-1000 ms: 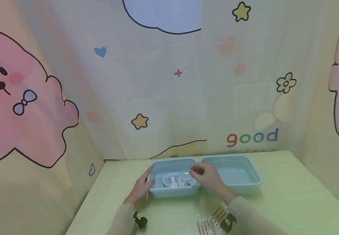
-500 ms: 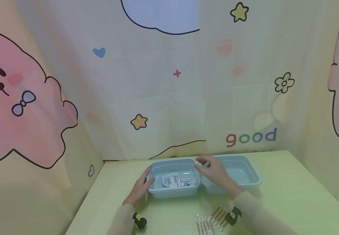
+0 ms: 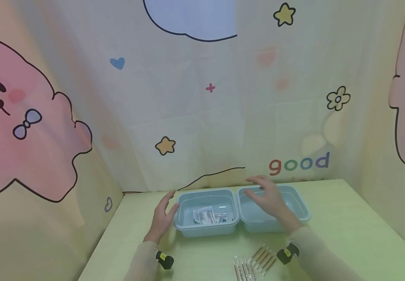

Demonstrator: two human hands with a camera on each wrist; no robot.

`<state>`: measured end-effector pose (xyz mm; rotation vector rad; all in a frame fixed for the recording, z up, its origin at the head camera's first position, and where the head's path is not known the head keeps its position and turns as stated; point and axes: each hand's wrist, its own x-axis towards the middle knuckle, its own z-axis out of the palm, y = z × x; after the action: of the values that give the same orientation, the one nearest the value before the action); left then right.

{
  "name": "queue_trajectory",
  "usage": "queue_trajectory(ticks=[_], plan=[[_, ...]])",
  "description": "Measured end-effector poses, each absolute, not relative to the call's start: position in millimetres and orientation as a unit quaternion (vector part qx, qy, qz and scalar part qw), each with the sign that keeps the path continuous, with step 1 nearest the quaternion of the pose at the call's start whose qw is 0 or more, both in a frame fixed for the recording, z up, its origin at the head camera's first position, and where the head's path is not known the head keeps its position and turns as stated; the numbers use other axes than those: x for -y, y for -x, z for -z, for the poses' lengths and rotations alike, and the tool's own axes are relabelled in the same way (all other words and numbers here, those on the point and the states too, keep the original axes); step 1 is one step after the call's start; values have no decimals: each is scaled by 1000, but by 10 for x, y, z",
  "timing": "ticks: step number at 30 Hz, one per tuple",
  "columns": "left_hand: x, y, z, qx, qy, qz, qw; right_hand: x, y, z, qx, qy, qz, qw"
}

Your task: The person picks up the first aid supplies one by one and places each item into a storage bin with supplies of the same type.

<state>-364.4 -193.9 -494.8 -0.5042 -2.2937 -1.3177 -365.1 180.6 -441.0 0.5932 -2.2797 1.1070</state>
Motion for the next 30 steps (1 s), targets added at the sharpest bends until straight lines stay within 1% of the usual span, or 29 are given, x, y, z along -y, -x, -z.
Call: queue_trajectory(ticks=[3,7,19,26,30], plan=[[1856,3513,4738,818,213,475,242,-1898,3646,4419,842,-217,-407,279],[1768,3404,4571,812,247,468,245,-2005,3637,4453,840,-215,-399,298],[1483,3201,4324,774,348,463,256,-2267,3542,4524,850,-177,-412,277],[1364,3042,4251,749,399,439,294,-2421,3475,4541,841,-138,-426,302],[1302,2966,4212,727,431,438,306,-2530,3457,4538,826,-132,-444,322]])
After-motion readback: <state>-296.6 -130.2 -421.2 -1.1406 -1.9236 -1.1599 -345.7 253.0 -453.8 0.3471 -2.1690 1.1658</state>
